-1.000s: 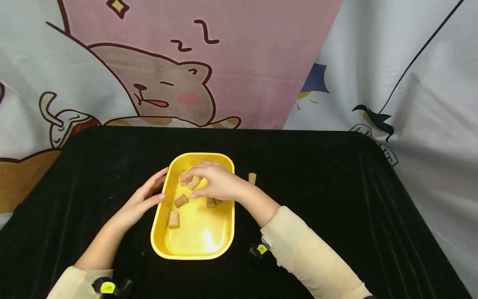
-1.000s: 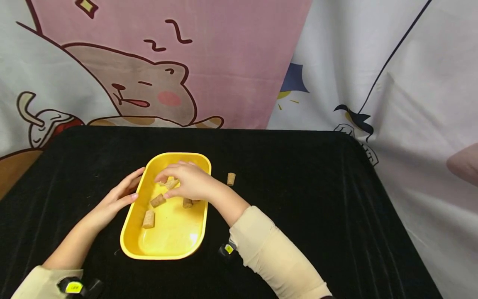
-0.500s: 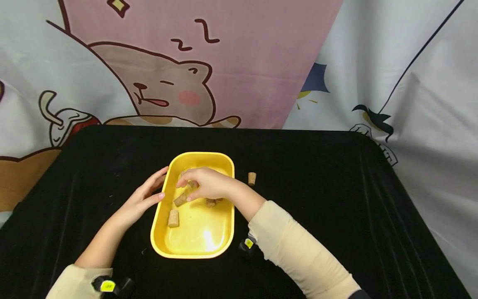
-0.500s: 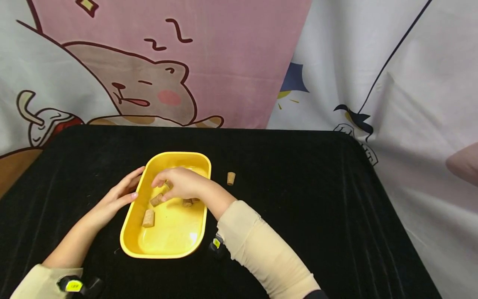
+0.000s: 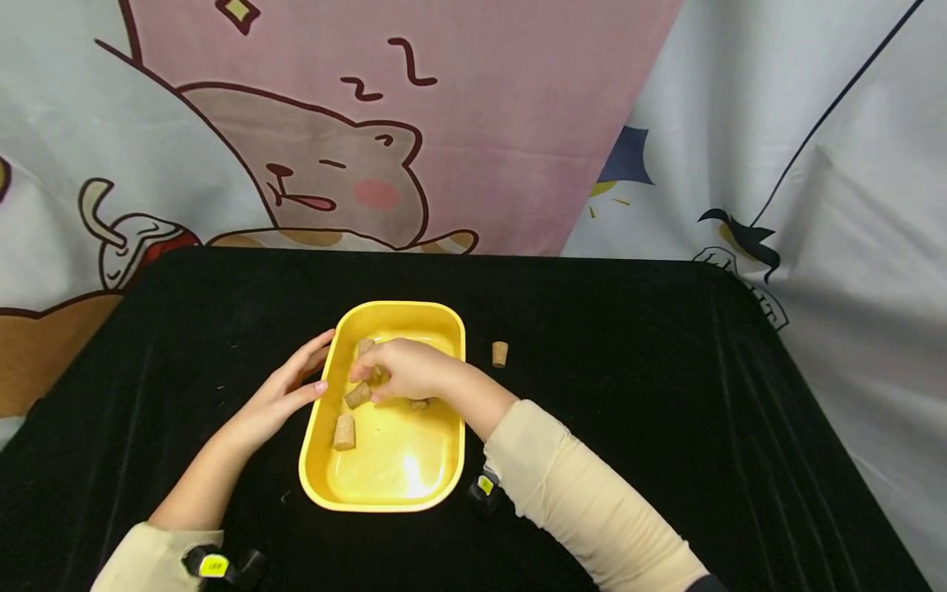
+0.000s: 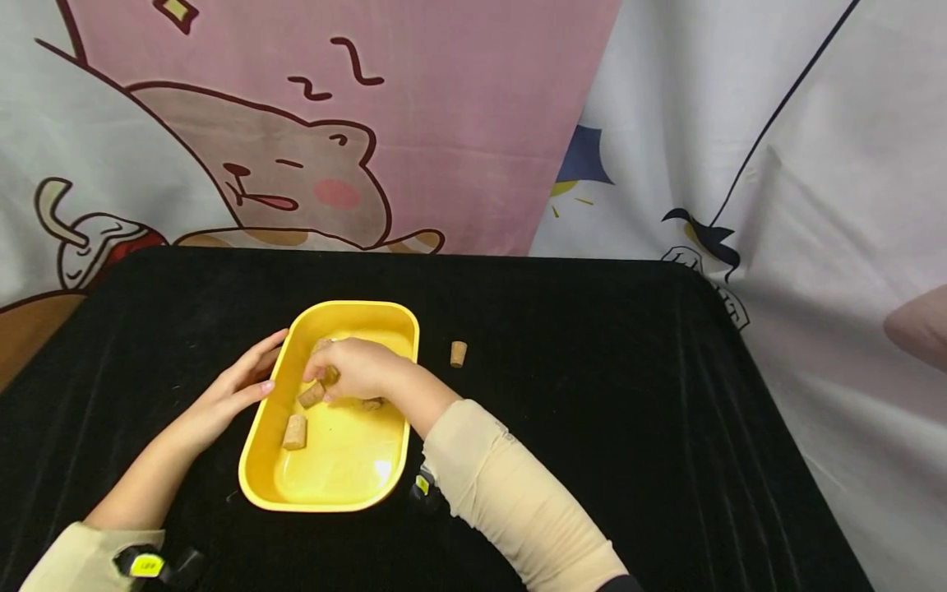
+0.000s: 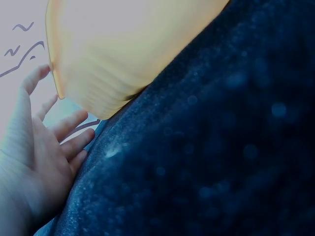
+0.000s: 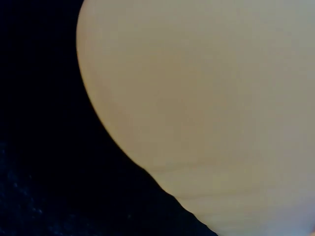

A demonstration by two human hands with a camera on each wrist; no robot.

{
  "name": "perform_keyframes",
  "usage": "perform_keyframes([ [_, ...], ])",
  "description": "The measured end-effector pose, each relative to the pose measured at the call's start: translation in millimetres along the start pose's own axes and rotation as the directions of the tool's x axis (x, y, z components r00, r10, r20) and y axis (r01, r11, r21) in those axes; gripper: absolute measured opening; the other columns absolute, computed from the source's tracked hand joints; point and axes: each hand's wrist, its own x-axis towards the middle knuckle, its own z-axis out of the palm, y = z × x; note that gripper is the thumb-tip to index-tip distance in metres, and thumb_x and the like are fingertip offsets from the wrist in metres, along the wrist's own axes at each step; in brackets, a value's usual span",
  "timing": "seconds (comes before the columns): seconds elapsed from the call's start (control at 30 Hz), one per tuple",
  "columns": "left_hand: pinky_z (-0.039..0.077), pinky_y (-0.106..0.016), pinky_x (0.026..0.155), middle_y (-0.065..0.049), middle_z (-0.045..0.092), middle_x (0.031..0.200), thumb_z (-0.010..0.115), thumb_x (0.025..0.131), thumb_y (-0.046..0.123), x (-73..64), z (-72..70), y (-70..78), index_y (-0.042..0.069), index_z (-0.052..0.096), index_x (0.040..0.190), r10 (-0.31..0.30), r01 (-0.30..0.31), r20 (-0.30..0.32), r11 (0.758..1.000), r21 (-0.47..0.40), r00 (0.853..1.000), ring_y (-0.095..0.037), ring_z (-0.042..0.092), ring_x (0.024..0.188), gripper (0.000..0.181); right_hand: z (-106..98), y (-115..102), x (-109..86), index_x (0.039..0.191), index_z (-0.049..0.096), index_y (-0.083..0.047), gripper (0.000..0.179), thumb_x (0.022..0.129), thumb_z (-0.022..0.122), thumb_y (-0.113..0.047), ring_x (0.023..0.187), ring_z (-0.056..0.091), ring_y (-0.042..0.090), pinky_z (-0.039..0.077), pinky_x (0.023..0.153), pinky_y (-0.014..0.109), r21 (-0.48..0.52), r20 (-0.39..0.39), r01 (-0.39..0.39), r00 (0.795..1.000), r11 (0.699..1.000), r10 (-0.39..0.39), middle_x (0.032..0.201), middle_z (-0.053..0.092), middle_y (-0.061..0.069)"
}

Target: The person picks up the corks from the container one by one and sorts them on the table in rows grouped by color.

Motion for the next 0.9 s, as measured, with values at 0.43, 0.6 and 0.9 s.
perform_keyframes([
  [0.43, 0.039, -0.021, 0.093, -0.024, 0.033, 0.148, 0.044, 0.099, 0.007, -0.2, -0.6, 0.0, 0.013, 0.019, 0.153, 0.005, -0.005, 0.002, 1.0, -0.022, 1.0, -0.043, 0.033, 0.131, 0.06, 3.2, -2.1, 3.6, 0.108, 0.07, -0.018, 0.027, 0.082, 0.075, -0.017, 0.094, 0.052, 0.008, 0.039, 0.09, 0.017, -0.086, 0.007, -0.054, 0.998, 0.995, 0.055, 0.1, 0.062, -0.011],
  [0.6, 0.041, -0.022, 0.092, -0.023, 0.033, 0.148, 0.044, 0.099, 0.006, -0.1, 0.1, 0.3, 0.013, 0.019, 0.153, 0.004, -0.004, 0.003, 1.0, -0.028, 1.0, -0.042, 0.032, 0.131, 0.06, 1.8, -2.9, 1.4, 0.108, 0.07, -0.018, 0.025, 0.083, 0.074, -0.017, 0.095, 0.052, 0.008, 0.038, 0.09, 0.017, -0.081, 0.0, -0.051, 0.999, 0.995, 0.051, 0.1, 0.062, -0.011],
  [0.9, 0.04, -0.022, 0.092, -0.023, 0.031, 0.149, 0.043, 0.099, 0.007, 0.0, 0.1, 1.9, 0.014, 0.018, 0.154, -0.002, 0.002, 0.009, 1.0, -0.019, 1.0, -0.043, 0.031, 0.132, 0.06, -4.5, 1.2, -3.4, 0.108, 0.071, -0.018, 0.023, 0.085, 0.073, -0.017, 0.095, 0.053, 0.006, 0.038, 0.09, 0.015, -0.04, -0.061, 0.033, 0.997, 0.999, -0.036, 0.104, 0.063, -0.012],
])
